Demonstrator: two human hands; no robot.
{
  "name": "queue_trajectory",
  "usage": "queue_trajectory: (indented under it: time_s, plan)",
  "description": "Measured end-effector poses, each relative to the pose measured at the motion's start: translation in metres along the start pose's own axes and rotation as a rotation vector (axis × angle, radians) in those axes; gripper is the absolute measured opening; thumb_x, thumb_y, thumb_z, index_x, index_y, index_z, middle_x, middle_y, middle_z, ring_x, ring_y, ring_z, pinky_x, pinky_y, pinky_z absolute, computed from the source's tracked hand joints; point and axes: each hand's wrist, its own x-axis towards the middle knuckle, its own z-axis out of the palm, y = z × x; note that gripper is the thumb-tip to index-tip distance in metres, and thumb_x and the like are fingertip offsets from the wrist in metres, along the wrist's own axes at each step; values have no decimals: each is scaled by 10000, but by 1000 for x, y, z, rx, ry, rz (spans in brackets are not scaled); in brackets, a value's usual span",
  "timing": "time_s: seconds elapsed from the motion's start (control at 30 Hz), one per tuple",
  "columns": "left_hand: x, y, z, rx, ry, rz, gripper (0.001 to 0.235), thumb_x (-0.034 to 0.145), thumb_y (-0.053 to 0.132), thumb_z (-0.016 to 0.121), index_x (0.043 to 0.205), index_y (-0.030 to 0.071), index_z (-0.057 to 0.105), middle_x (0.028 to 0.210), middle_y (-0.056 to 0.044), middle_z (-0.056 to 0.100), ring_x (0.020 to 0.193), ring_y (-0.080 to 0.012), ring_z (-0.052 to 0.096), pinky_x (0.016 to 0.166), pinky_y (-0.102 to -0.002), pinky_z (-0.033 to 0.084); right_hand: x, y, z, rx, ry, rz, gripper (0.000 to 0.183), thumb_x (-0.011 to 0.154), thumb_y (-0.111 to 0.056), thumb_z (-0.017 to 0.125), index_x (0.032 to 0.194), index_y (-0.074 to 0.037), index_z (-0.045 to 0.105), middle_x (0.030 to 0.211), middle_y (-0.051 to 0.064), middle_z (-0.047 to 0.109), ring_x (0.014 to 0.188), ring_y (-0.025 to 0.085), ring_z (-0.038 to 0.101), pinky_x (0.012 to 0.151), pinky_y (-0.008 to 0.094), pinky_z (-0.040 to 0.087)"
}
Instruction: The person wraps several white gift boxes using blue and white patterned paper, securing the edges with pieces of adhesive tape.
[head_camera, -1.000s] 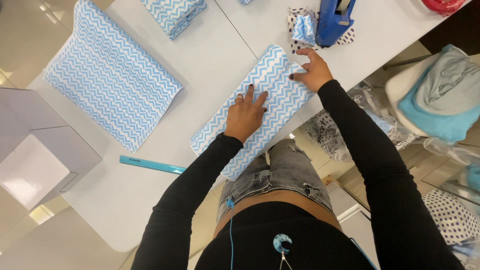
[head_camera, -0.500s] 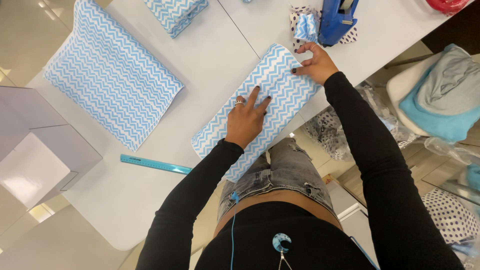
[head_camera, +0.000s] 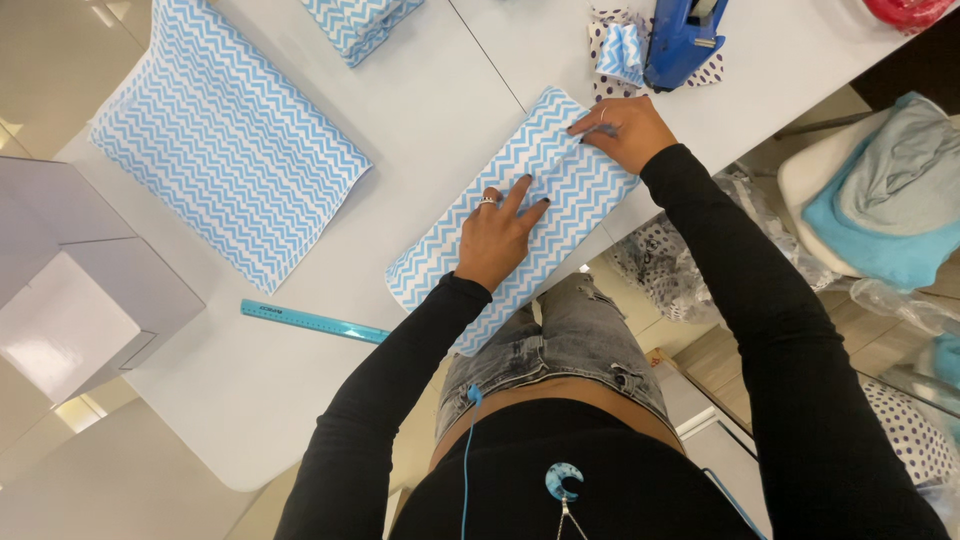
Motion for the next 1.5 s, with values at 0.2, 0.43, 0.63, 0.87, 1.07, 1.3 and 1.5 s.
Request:
queue_trajectory:
  time_s: [0.2, 0.43, 0.63, 0.87, 1.07, 1.3, 1.5]
  plan:
    - [-5, -6, 9, 53, 55, 72, 396, 1014, 56, 635, 1357, 214, 754, 1500, -129, 649, 1253, -404, 675, 753, -512, 631, -8, 43, 12, -476, 100, -337, 248, 1007, -53, 880, 1215, -188, 889, 1261, 169, 754, 1166, 388, 675, 955, 534, 591]
    - [-9, -6, 21, 101, 44, 93, 421, 988, 74, 661, 1380, 203, 747, 1494, -66, 671, 1277, -363, 663, 743, -474, 628, -11, -29, 16, -624, -34, -424, 418, 868, -172, 706, 1285, -151, 720, 1524, 132, 670, 1478, 383, 581, 1170, 627, 499]
    - [-18, -6, 46, 51, 87, -29, 291, 1049, 255, 668, 1319, 285, 773, 1379, -9, 743, 1305, -316, 669, 916, -459, 633, -24, -5, 61, -504, 24, -484, 235, 1072, -275, 715, 1280, -204, 797, 1475, -6, 729, 1433, 230, 632, 1218, 469, 443]
    - [-44, -12, -4, -7, 59, -222, 548, 951, 447, 808, 1416, 190, 675, 1438, -59, 694, 1366, -310, 637, 1119, -496, 541, -21, -13, 57, -543, -129, -301, 141, 1061, -343, 764, 1162, -271, 831, 1452, -103, 756, 1448, 120, 625, 1191, 436, 410]
    - [-61, -17, 17, -33, 156, -226, 389, 1016, 422, 753, 1320, 181, 724, 1413, -58, 699, 1368, -308, 637, 1138, -484, 512, -33, -30, 91, -598, -149, -446, 317, 1028, -137, 674, 1283, -316, 735, 1565, -37, 641, 1485, 245, 564, 1158, 513, 447]
    - [-78, -31, -1, 48, 78, -129, 314, 1039, 232, 705, 1353, 247, 718, 1262, 13, 755, 1256, -225, 701, 1066, -421, 555, -40, -32, 101, -615, -165, -498, 378, 1001, -48, 646, 1234, -334, 729, 1628, -106, 592, 1576, 255, 473, 1184, 488, 436]
    - [-107, -33, -75, 147, -186, -207, 1027, 703, 114, 844, 1643, 309, 480, 1617, -75, 517, 1451, -401, 520, 1182, -559, 418, -45, -56, 106, -576, -76, -445, 205, 1072, -484, 700, 1150, -306, 764, 1608, -91, 628, 1568, 262, 498, 1273, 496, 377]
